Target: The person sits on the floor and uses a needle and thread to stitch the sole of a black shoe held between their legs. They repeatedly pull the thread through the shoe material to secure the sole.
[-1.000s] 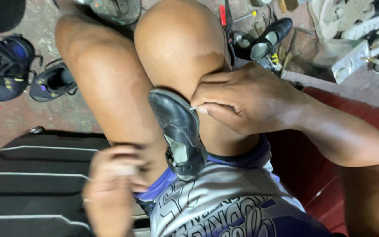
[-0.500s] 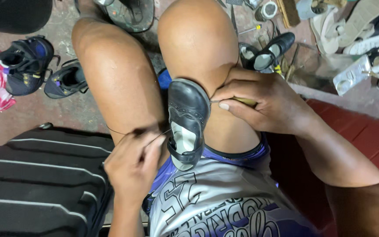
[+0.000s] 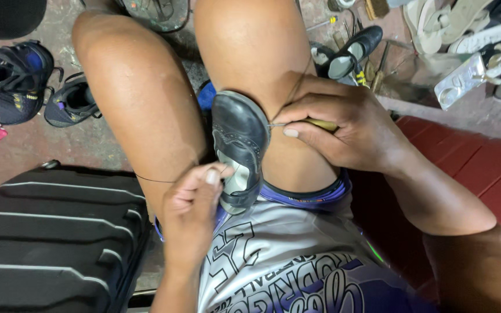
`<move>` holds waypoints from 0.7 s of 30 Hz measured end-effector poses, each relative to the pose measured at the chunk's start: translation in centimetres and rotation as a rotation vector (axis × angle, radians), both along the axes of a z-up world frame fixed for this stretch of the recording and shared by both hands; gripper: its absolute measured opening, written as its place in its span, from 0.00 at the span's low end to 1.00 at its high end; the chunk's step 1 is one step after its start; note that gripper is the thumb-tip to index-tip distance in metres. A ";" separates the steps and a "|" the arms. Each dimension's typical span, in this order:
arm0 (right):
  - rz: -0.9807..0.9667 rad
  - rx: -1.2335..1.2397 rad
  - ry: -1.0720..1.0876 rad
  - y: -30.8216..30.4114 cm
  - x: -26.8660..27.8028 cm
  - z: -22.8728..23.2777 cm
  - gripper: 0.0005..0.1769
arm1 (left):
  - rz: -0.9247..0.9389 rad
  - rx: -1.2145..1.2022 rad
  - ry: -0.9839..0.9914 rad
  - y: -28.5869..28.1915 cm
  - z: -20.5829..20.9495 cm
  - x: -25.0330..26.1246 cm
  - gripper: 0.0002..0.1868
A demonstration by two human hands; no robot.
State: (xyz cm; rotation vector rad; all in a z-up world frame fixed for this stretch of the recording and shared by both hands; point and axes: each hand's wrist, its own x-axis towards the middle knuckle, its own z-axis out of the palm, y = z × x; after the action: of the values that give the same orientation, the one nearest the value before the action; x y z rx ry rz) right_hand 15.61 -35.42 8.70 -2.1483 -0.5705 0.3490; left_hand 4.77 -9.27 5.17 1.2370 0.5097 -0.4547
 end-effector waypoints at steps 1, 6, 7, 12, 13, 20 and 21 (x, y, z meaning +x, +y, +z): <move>0.014 0.003 -0.003 0.0 0.0 0.0 0.08 | -0.073 0.045 -0.050 -0.5 0.3 0.2 0.13; 0.071 0.036 -0.015 -0.2 0.8 0.7 0.06 | -0.081 -0.030 0.184 -1.8 0.6 1.7 0.15; 0.104 0.036 -0.042 -0.1 1.2 0.8 0.06 | -0.063 -0.100 0.278 -1.9 0.4 1.9 0.16; 0.295 -0.026 -0.120 -0.7 3.4 1.9 0.07 | 0.113 -0.278 0.402 -3.2 -0.9 2.0 0.10; 0.331 -0.081 -0.098 -0.5 3.8 2.2 0.07 | 0.145 -0.288 0.409 -3.4 -1.2 2.0 0.09; 0.543 -0.256 -0.142 1.1 6.5 3.9 0.06 | 0.155 -0.426 0.342 -2.7 -2.6 0.8 0.07; 0.570 -0.269 -0.150 1.3 6.8 4.1 0.05 | 0.148 -0.436 0.342 -2.6 -2.8 0.7 0.07</move>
State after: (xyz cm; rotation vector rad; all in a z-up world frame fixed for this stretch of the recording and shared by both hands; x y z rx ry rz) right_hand 22.37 -34.09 12.80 -2.2456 -1.2904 0.6032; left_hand 5.47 -11.89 2.37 0.6991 0.7415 -0.6183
